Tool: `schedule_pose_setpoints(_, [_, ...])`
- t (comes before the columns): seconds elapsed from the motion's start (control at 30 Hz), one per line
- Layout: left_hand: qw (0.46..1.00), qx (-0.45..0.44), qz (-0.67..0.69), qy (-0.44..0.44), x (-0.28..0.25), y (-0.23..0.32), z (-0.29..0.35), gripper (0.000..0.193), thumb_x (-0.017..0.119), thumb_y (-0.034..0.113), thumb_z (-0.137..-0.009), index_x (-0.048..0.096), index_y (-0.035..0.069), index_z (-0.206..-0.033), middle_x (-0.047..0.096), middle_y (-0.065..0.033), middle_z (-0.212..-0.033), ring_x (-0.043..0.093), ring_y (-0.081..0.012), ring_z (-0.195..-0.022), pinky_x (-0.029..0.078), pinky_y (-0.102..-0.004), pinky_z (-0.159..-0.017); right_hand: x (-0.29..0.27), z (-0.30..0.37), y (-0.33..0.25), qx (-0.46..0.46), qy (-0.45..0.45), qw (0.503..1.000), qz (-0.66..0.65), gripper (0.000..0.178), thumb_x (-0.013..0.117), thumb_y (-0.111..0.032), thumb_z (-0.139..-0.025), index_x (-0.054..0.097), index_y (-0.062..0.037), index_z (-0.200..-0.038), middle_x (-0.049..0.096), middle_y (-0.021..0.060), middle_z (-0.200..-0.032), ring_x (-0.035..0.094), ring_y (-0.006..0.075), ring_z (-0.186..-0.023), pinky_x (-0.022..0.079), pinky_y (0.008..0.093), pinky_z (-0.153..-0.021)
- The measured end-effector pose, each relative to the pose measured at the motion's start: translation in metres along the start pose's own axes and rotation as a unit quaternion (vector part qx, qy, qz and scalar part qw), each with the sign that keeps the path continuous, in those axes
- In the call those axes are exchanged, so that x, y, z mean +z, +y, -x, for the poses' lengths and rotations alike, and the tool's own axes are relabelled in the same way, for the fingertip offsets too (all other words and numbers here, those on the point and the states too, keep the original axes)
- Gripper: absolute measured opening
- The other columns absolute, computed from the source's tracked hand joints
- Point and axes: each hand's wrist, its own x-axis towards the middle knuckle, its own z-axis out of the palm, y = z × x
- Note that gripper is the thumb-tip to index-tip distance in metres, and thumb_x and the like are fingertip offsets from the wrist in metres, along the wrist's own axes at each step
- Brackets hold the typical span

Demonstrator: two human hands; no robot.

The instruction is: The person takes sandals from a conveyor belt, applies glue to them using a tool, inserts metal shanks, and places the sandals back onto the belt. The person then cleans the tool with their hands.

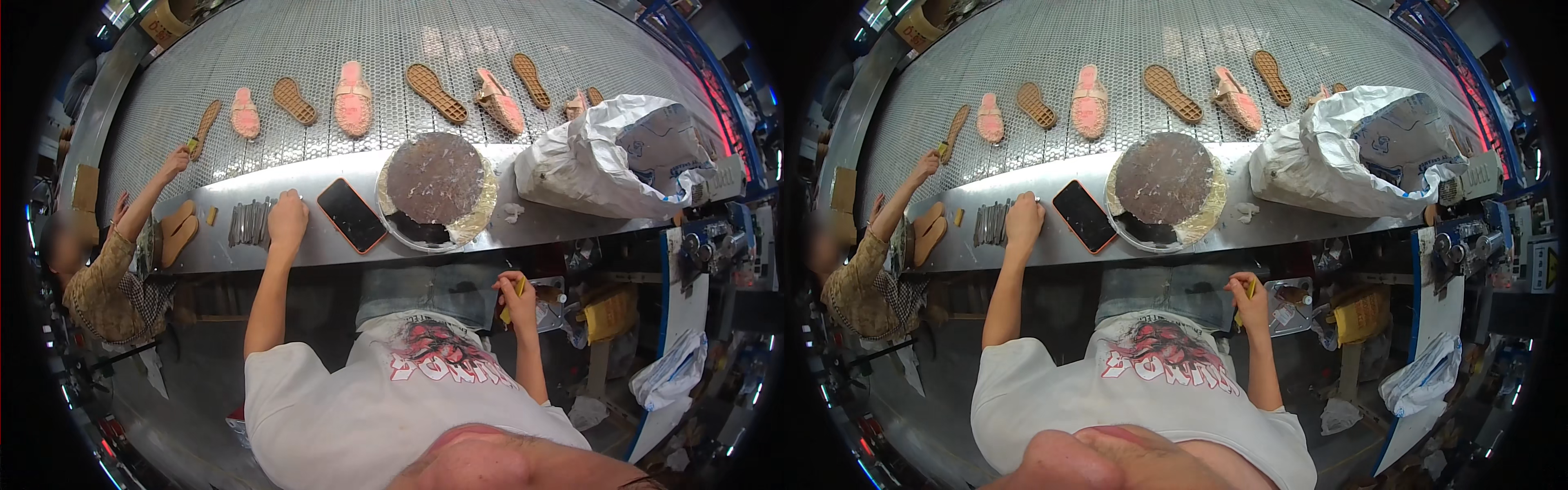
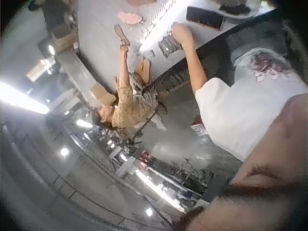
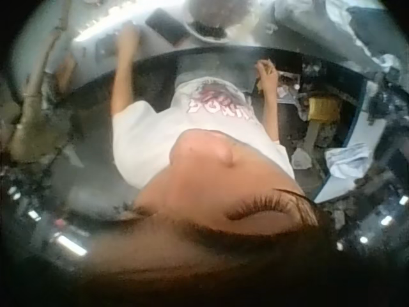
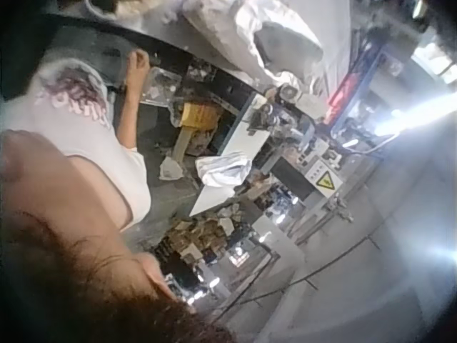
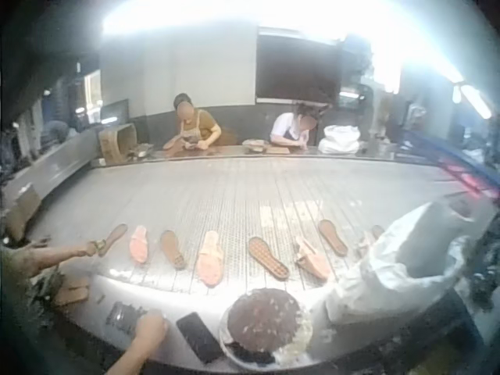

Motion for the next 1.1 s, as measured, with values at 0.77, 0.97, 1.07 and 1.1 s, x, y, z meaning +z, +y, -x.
schedule_pose_setpoints(0.77, [0.947, -0.141, 0.257, 0.128, -0.047, -0.01, -0.014, 0.017, 0.06, 0.017, -0.08, 0.051, 0.002, -0.08, 0.06, -0.016, -0.077, 0.058, -0.0301, -0.064, 0.044, -0.0427, -0.058, 0.017, 0.014, -0.04, 0.01, -0.152, 0.987, 0.056, 0.015, 0.062, -0.007, -0.087, 0.058, 0.0007, -0.099, 0.063, 0.005, -0.087, 0.062, 0.0103, -0.078, 0.047, 0.0224, -0.07])
schedule_pose_setpoints(0.97, [0.698, -0.09, 0.694, 0.154, -0.057, 0.02, -0.003, 0.02, 0.051, -0.005, -0.085, 0.049, 0.003, -0.103, 0.062, -0.0071, -0.077, 0.048, -0.0055, -0.053, 0.04, -0.0185, -0.047, 0.078, 0.004, -0.1, -0.101, -0.282, 0.95, 0.087, 0.019, 0.063, -0.006, -0.085, 0.058, -0.0001, -0.102, 0.065, 0.0074, -0.089, 0.062, 0.0114, -0.081, 0.047, 0.0228, -0.07])
schedule_pose_setpoints(1.07, [0.657, -0.035, 0.75, 0.069, -0.063, 0.061, 0.018, 0.033, 0.053, -0.002, -0.086, 0.049, -0.001, -0.119, 0.06, -0.0091, -0.083, 0.049, -0.0077, -0.055, 0.043, -0.0213, -0.049, 0.128, -0.004, -0.12, -0.262, -0.275, 0.908, 0.178, 0.025, 0.065, -0.007, -0.083, 0.057, 0.0002, -0.106, 0.065, 0.0096, -0.092, 0.064, 0.0157, -0.083, 0.048, 0.0247, -0.073])
schedule_pose_setpoints(1.1, [0.605, -0.031, 0.795, 0.038, -0.063, 0.072, 0.022, 0.03, 0.055, 0.0, -0.087, 0.052, -0.002, -0.116, 0.06, -0.0095, -0.084, 0.048, -0.0083, -0.055, 0.045, -0.0214, -0.051, 0.143, -0.008, -0.119, -0.259, -0.278, 0.907, 0.18, 0.025, 0.065, -0.007, -0.083, 0.057, 0.0002, -0.106, 0.065, 0.0096, -0.092, 0.064, 0.0157, -0.083, 0.048, 0.0247, -0.073])
